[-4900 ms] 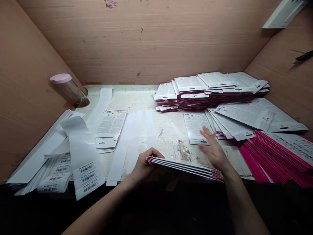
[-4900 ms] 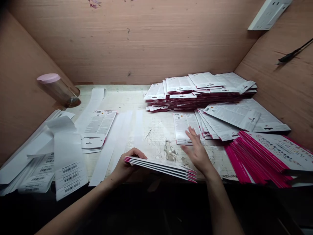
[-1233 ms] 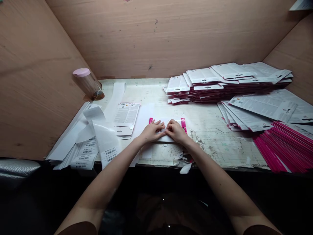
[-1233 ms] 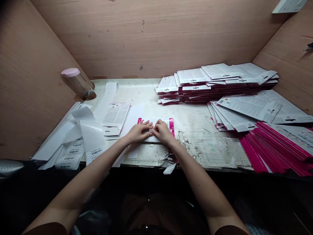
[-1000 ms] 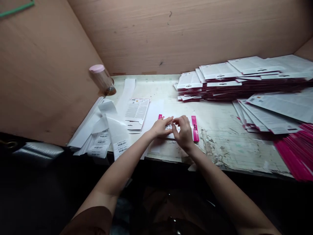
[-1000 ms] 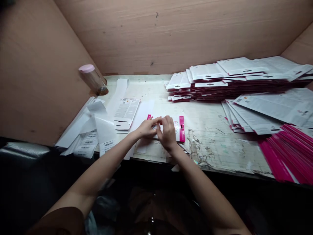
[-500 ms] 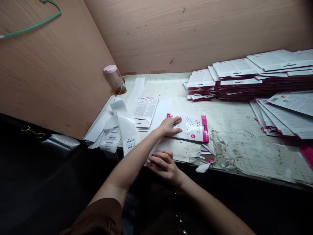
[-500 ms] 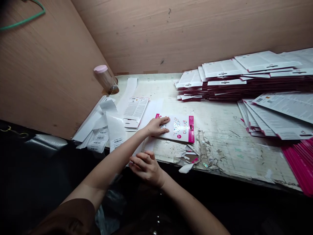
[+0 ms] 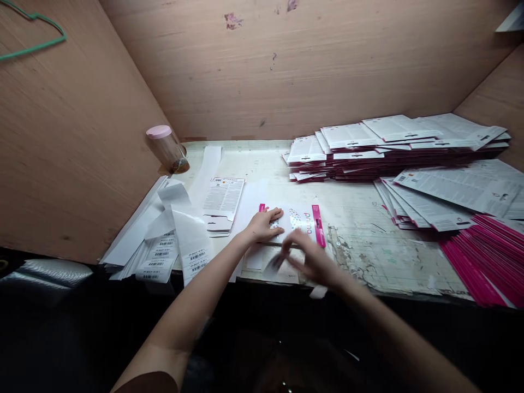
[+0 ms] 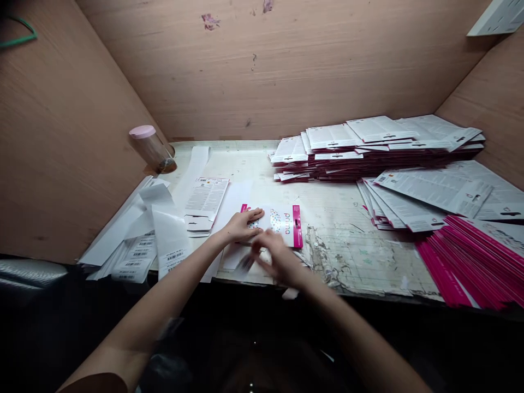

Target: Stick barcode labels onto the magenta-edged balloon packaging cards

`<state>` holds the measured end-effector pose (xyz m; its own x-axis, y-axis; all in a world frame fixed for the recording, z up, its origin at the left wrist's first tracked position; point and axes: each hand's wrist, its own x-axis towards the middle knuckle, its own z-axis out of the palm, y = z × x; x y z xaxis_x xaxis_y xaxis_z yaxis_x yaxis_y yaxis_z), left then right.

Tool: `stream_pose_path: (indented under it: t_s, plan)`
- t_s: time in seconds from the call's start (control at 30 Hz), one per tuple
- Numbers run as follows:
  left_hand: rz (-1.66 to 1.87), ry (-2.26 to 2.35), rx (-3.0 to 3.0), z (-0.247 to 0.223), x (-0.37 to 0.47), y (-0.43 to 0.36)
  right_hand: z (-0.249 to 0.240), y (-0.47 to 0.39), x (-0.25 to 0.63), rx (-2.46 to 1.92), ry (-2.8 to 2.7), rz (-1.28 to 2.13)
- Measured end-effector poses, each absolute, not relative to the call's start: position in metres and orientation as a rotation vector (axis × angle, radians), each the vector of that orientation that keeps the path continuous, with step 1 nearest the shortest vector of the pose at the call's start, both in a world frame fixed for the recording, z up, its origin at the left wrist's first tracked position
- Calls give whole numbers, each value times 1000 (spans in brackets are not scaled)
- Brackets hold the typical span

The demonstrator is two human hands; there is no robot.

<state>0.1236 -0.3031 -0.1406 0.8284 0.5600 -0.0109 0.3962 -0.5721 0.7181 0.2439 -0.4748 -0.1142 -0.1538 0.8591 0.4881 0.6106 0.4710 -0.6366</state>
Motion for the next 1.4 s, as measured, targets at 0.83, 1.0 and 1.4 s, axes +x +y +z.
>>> stream_pose_path:
  t_s: [0.83,1.0,1.4]
  plan:
    - [226,730,2345,-135,120,-306,-134,-361,314,-2110,-1721,284]
    - [174,734,2439,-120,119,-300,-136,-405,295,-2069,-1773,54]
    - [23,870,2535,-62,161,-276,-181,-509,231,-1901,-1286,-211]
